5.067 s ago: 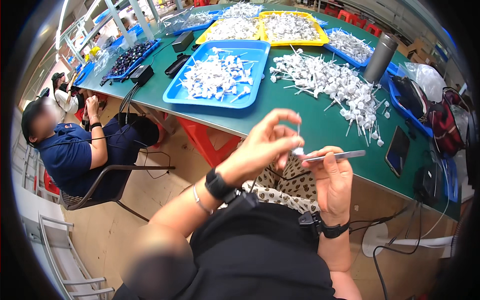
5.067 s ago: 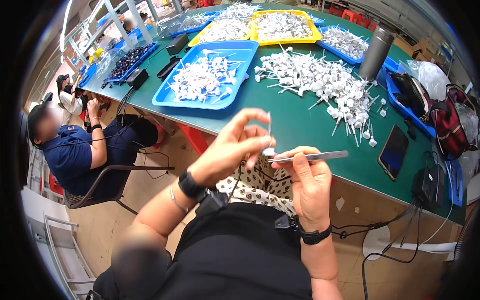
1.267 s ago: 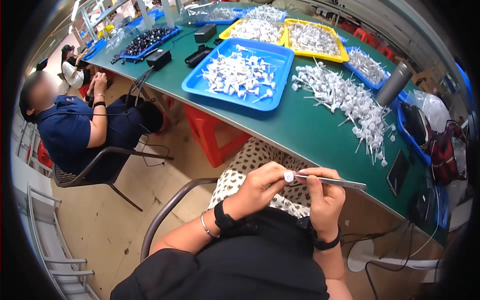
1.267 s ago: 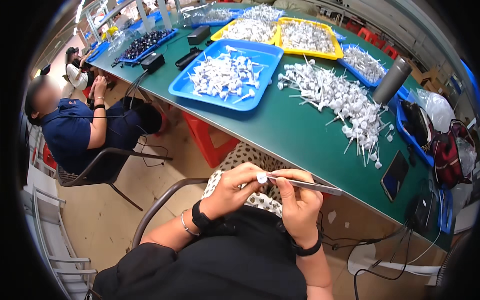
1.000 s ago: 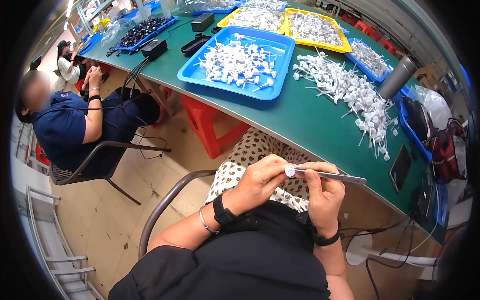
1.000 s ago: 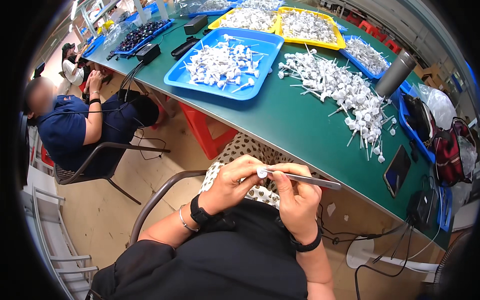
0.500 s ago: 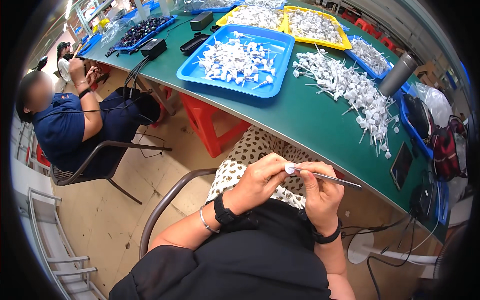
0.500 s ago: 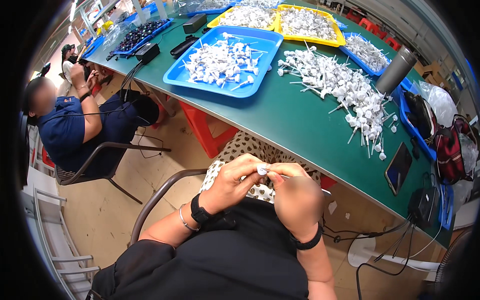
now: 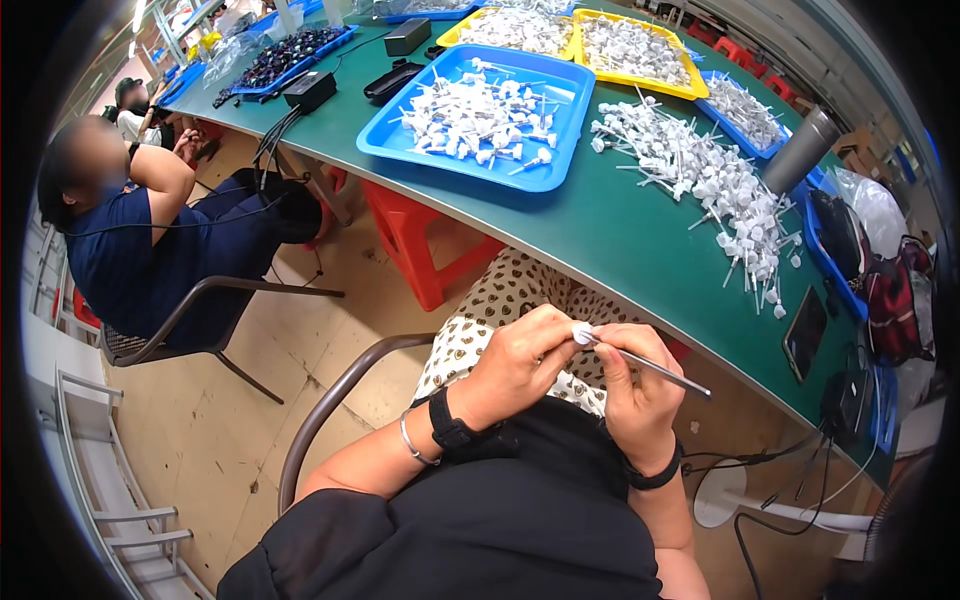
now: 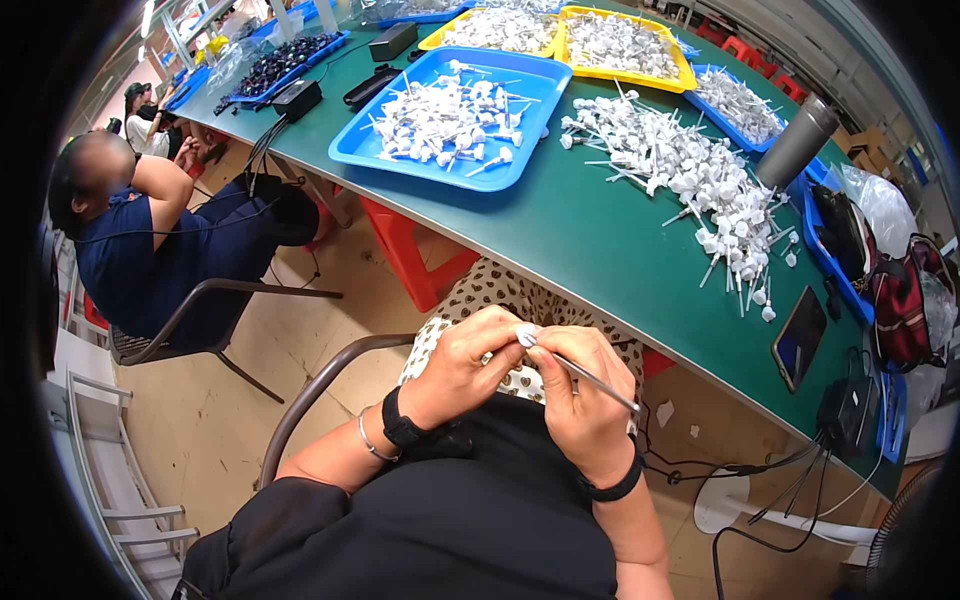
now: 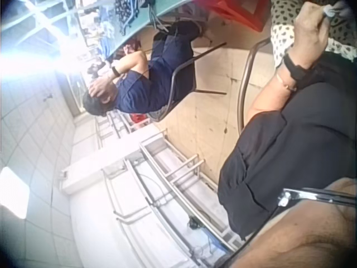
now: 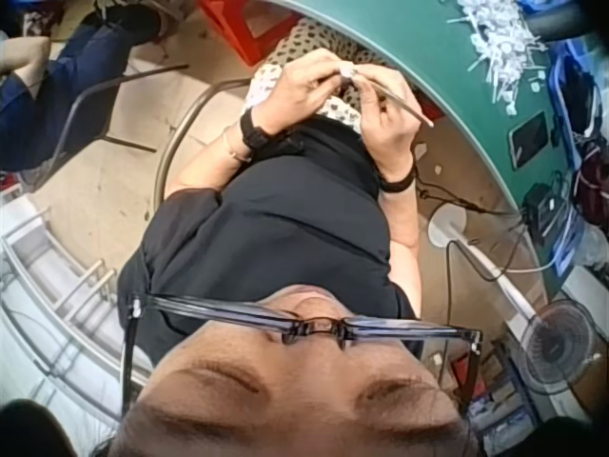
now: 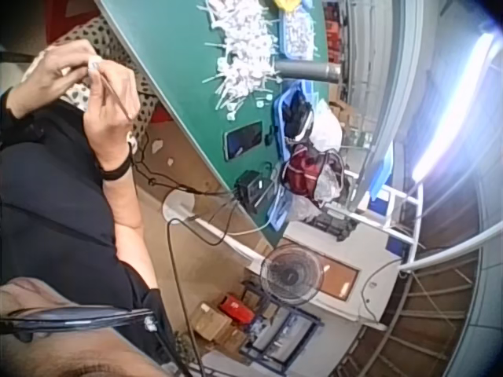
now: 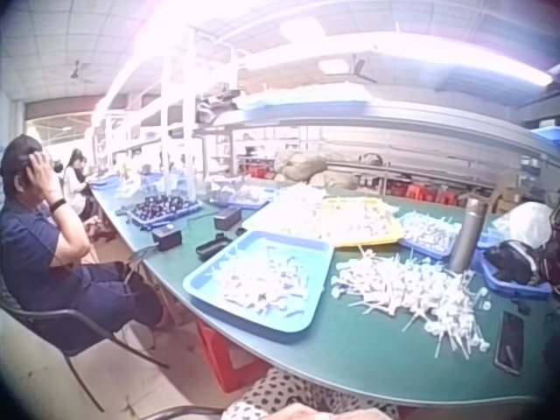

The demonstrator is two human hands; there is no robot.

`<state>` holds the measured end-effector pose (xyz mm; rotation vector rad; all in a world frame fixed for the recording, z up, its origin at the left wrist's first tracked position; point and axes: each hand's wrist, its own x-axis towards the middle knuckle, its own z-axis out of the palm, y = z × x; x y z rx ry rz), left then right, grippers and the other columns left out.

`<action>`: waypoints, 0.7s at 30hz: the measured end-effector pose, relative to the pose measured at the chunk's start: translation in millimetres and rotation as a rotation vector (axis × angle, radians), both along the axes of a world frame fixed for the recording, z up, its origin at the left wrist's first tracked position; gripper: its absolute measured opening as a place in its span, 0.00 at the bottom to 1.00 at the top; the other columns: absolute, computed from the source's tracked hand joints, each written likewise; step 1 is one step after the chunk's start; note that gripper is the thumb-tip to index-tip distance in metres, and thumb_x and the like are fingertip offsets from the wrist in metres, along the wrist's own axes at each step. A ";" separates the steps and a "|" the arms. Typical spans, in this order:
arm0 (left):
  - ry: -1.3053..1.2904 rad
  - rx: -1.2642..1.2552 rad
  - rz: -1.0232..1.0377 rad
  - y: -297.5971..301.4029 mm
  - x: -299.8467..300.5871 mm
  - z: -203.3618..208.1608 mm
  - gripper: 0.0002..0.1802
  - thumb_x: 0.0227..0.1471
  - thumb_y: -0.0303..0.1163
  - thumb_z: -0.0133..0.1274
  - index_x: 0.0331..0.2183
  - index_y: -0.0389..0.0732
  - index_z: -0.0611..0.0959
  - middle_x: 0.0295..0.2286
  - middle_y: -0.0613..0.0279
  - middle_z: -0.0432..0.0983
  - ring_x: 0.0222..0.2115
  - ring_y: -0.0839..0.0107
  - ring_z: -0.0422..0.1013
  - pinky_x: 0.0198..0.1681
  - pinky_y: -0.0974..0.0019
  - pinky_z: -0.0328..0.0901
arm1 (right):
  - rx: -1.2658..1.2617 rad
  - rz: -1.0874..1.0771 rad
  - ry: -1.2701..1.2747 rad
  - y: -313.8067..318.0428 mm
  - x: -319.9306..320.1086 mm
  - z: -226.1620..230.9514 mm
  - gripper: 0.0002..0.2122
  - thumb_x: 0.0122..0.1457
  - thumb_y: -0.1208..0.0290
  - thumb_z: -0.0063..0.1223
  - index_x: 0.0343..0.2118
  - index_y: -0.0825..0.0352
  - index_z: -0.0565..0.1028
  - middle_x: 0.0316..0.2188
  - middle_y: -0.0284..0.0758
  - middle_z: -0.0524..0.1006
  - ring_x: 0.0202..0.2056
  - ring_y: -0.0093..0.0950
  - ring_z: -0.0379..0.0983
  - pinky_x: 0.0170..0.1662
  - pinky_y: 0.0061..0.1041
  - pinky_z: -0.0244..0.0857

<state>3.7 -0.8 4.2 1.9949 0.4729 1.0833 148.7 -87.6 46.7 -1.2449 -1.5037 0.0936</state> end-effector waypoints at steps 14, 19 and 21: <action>-0.043 -0.129 -0.061 1.1 -0.6 -3.2 0.11 0.58 0.17 0.55 0.43 0.33 0.84 0.32 0.58 0.77 0.27 0.74 0.76 0.29 0.72 0.71 | 0.069 0.081 -0.071 4.2 6.2 -1.2 0.07 0.57 0.81 0.62 0.37 0.71 0.76 0.32 0.39 0.81 0.32 0.38 0.80 0.36 0.31 0.74; -0.038 -0.132 -0.057 0.8 -1.1 -1.6 0.11 0.58 0.19 0.55 0.43 0.35 0.84 0.32 0.59 0.77 0.27 0.73 0.76 0.29 0.71 0.71 | -0.013 0.067 0.117 0.5 4.7 -3.7 0.05 0.59 0.81 0.61 0.37 0.72 0.77 0.33 0.40 0.81 0.32 0.34 0.79 0.35 0.28 0.74; -0.030 -0.137 -0.059 0.1 -0.3 1.6 0.10 0.57 0.19 0.55 0.42 0.36 0.84 0.32 0.59 0.76 0.26 0.70 0.75 0.30 0.68 0.69 | -0.050 0.039 0.259 -1.3 3.2 -9.3 0.04 0.59 0.80 0.61 0.37 0.72 0.77 0.33 0.40 0.81 0.32 0.32 0.79 0.35 0.26 0.74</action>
